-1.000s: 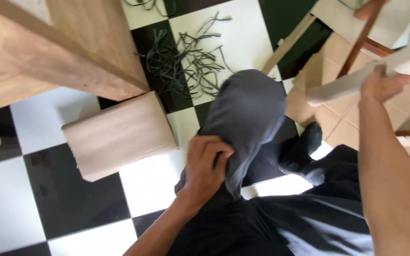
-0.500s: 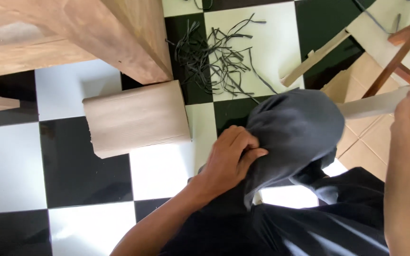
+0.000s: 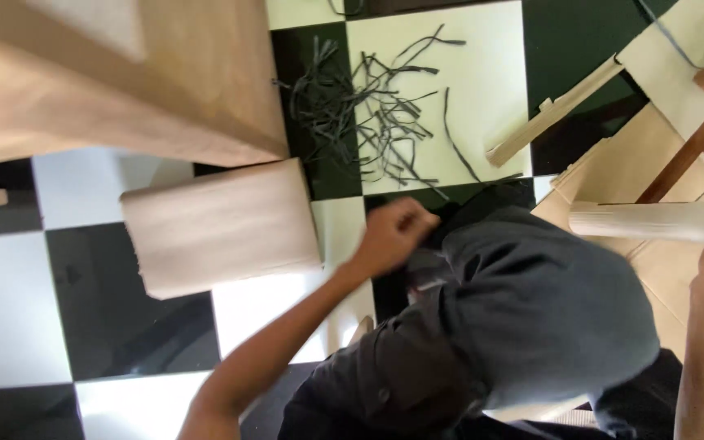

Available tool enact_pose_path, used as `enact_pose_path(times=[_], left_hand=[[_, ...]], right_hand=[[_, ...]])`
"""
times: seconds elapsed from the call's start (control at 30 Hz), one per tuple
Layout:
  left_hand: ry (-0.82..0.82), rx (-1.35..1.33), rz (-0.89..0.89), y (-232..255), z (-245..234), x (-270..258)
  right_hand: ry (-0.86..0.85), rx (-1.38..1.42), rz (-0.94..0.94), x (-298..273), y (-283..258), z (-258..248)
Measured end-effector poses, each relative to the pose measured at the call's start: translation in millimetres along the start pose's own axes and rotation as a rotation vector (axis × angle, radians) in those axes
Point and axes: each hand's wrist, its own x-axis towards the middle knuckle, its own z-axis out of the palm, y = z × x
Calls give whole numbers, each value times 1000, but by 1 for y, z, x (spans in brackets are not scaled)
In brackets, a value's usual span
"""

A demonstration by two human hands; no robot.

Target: Wrap a wooden chair leg with protective cardboard and secure it with plastic ties

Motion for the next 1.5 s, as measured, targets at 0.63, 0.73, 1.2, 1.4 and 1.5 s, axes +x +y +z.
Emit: enact_pose_path(times=[0.63, 0.73, 1.2, 1.4, 1.5], left_hand=[[397, 591, -579, -283, 87, 222], [386, 318, -316, -261, 92, 226], [-647, 247, -141, 106, 257, 216], [-583, 400, -71, 45, 323, 217], [-396, 539, -44, 1, 344, 221]], right_hand=[[282, -373, 25, -103, -93, -4], [313, -358, 97, -96, -64, -2], [528, -193, 64, -93, -124, 35], [519, 28, -3, -96, -142, 34], [439, 97, 219, -87, -136, 43]])
